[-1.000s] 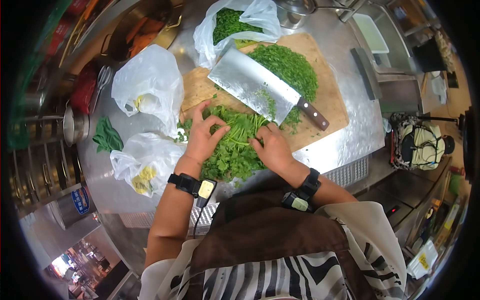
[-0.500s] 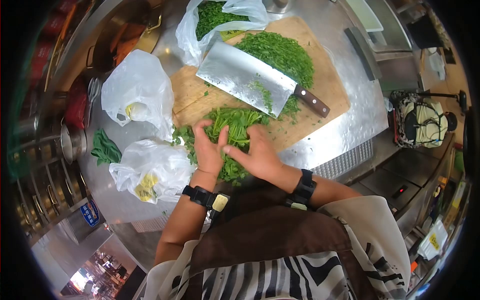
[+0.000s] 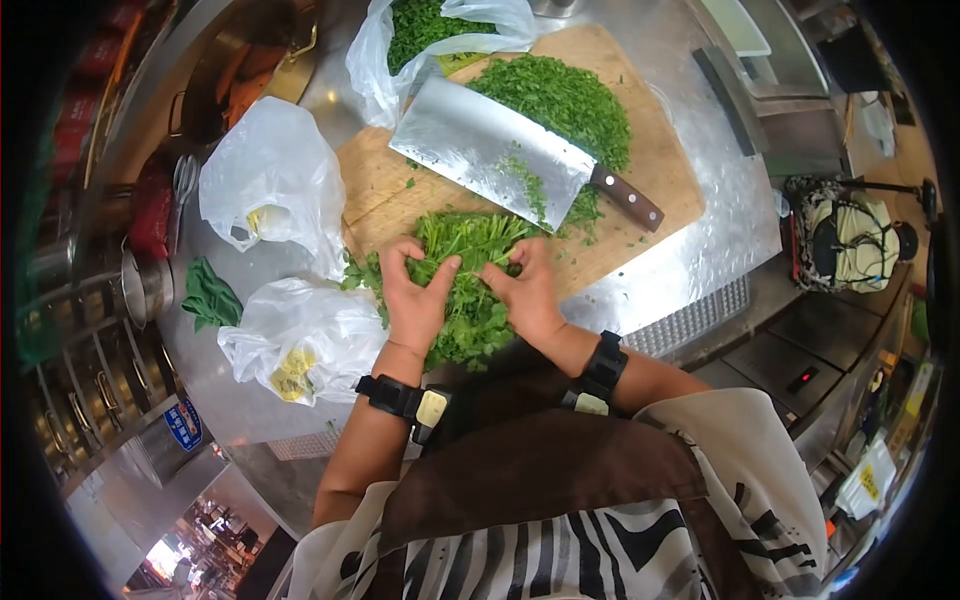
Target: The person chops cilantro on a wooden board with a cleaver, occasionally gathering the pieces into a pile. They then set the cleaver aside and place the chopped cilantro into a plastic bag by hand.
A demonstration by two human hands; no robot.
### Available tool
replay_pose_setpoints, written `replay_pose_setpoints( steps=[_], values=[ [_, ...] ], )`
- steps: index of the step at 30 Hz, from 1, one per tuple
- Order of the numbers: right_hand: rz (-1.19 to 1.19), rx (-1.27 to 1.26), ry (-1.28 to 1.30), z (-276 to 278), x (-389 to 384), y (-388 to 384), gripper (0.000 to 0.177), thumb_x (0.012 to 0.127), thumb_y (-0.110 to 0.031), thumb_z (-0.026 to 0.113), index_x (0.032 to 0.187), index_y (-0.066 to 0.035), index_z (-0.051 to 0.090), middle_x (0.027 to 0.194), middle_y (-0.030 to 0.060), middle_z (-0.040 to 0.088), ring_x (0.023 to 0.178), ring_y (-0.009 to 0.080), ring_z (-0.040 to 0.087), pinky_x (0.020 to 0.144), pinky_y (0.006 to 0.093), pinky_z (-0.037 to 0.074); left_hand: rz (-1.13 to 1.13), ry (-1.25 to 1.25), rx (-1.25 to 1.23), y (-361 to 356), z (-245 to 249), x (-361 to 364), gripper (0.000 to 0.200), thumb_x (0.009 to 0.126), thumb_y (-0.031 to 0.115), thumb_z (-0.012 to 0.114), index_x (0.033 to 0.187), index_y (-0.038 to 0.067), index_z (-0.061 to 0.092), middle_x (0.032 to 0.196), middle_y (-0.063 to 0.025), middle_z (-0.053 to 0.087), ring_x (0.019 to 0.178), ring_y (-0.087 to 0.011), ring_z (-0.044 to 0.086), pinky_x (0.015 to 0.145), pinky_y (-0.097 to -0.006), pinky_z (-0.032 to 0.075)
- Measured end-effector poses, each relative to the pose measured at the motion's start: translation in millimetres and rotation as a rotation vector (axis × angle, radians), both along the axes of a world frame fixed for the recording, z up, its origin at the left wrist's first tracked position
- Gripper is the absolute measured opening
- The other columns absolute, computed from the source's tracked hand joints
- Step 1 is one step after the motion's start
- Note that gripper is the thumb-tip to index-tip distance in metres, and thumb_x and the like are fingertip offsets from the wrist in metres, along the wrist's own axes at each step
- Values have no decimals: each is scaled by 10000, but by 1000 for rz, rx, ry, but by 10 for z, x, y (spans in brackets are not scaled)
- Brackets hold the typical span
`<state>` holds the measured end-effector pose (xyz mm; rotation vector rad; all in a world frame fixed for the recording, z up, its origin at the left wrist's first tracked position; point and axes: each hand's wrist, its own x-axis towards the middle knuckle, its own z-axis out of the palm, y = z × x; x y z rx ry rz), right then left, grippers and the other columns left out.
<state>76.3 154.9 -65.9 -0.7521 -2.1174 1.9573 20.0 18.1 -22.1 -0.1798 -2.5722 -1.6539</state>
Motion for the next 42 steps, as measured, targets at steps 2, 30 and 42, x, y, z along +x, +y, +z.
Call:
replay_pose_setpoints(
  steps=[2, 30, 42],
  values=[
    [-70, -106, 23, 35, -15, 9, 344, 807, -76, 789, 907, -32, 463, 756, 34, 484, 697, 143, 489, 605, 317, 426, -92, -70, -42, -1, 64, -24, 281, 782, 52, 782, 750, 60, 503, 964, -97, 534, 967, -275, 536, 902, -372, 440],
    [766, -153, -622, 538, -494, 799, 251, 935, -167, 543, 982, 50, 660, 808, 201, 650, 735, 305, 628, 705, 408, 496, -209, 271, -483, 408, 127, 154, 226, 773, 80, 786, 886, 71, 591, 995, -136, 502, 1051, -379, 504, 963, -489, 422],
    [488, 1127, 120, 675, -423, 1946, 311, 829, -138, 682, 1100, -6, 605, 1036, 186, 624, 956, 376, 603, 807, 478, 491, -140, 207, -393, 411, 91, 159, 261, 748, 116, 819, 849, 79, 581, 975, -123, 508, 1055, -385, 516, 968, -479, 451]
  ],
)
